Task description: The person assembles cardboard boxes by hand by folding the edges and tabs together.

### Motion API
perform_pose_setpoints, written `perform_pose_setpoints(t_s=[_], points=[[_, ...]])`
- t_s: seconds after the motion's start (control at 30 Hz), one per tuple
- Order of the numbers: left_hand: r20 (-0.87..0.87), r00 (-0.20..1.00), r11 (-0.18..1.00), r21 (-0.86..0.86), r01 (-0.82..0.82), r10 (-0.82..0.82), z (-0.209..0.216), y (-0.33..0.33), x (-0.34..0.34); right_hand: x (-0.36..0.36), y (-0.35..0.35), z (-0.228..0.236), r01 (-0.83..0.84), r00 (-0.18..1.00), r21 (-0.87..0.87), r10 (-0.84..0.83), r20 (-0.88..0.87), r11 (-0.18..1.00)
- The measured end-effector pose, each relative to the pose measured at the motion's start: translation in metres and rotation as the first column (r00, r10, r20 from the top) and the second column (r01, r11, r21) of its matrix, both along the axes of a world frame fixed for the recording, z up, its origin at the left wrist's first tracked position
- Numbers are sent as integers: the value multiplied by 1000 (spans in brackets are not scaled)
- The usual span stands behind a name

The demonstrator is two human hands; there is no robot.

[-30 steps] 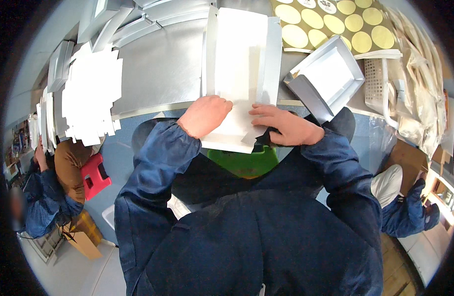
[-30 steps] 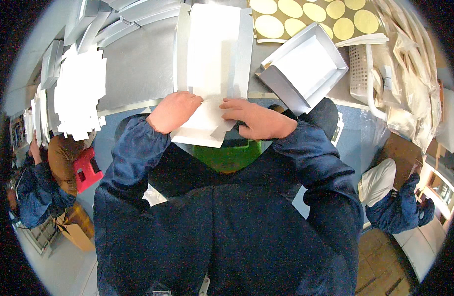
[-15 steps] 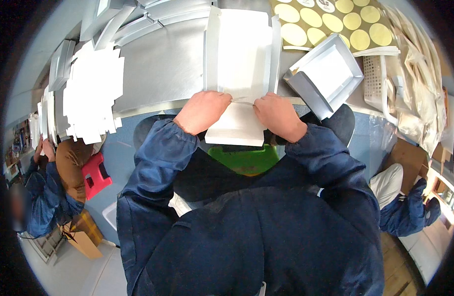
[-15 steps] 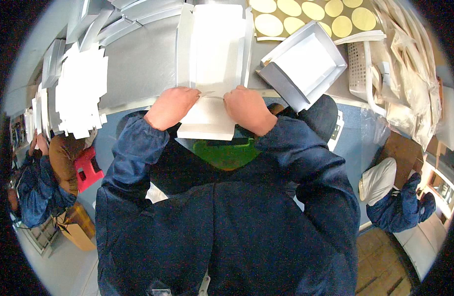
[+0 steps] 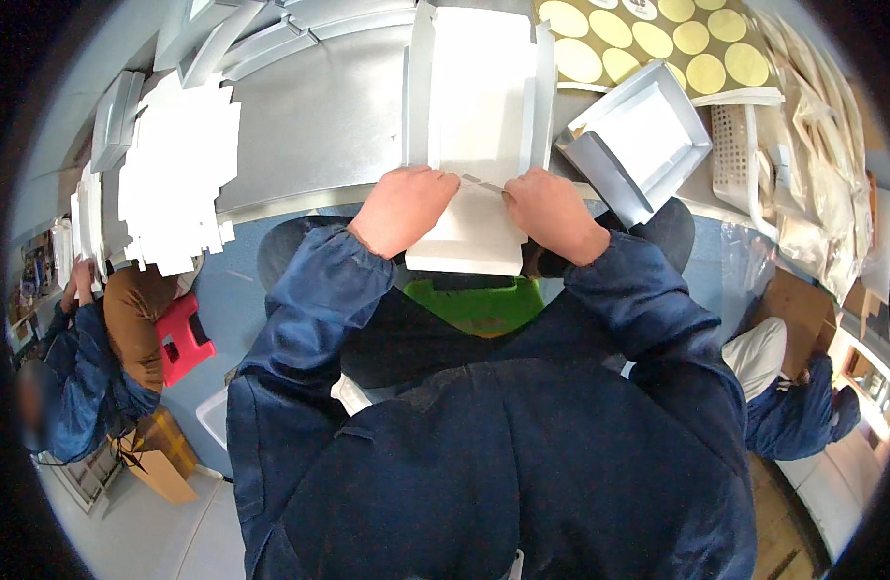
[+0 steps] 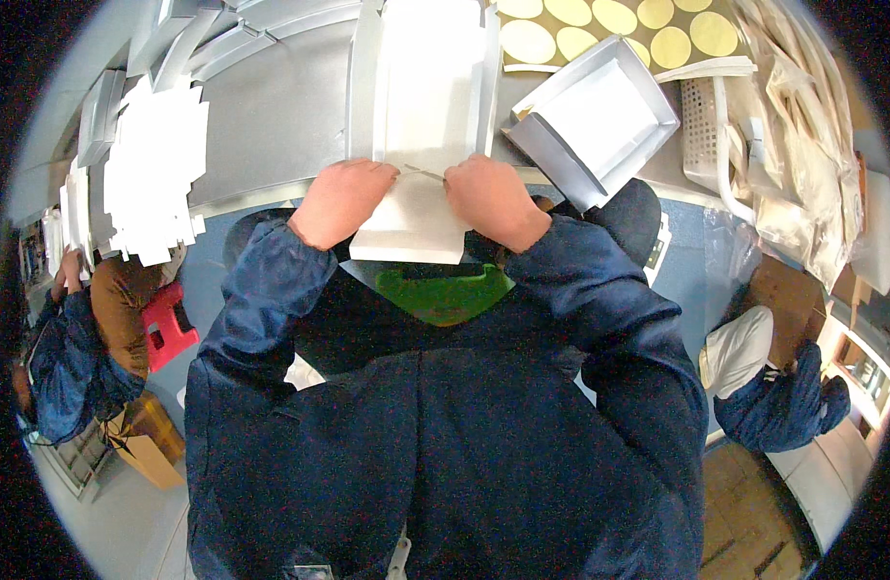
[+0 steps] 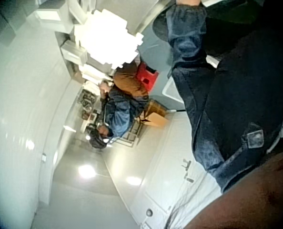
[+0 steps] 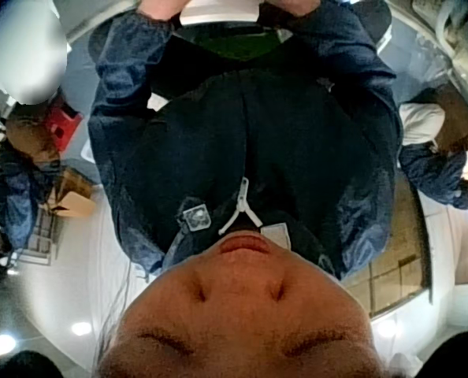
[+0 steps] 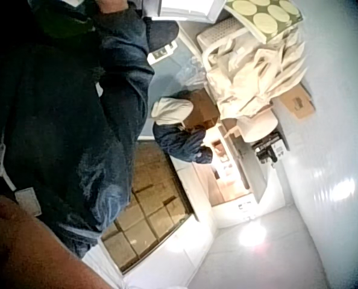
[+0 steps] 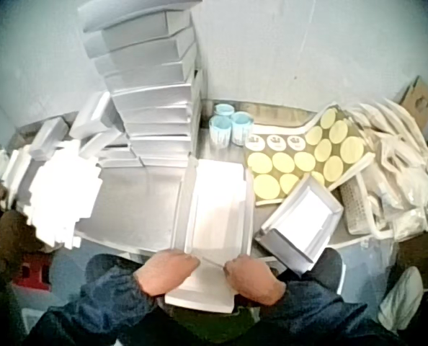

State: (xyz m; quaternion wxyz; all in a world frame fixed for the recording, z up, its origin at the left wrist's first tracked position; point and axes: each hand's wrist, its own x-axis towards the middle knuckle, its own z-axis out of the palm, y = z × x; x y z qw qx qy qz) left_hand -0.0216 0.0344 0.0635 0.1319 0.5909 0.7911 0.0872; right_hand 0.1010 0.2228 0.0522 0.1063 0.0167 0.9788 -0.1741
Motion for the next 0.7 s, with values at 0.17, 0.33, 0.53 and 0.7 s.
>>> perform_pose_setpoints(t_s=[0.17, 0.33, 0.53, 0.7], points=[[-71, 997, 994, 102, 37, -30, -13, 3, 2, 2, 0, -2, -62, 997, 23, 63, -48, 998], [-117, 992, 997, 61, -42, 49, -14, 9, 11, 0, -1, -1, -76, 995, 8, 77, -70, 997], [-181, 977, 994, 25, -111, 113, -14, 10, 18, -1, -3, 5, -30, 999, -2, 30, -41, 1000], [-247, 959, 990, 46, -134, 141, -19, 12, 24, -1, -5, 0, 11, 1000, 5, -11, -11, 1000]])
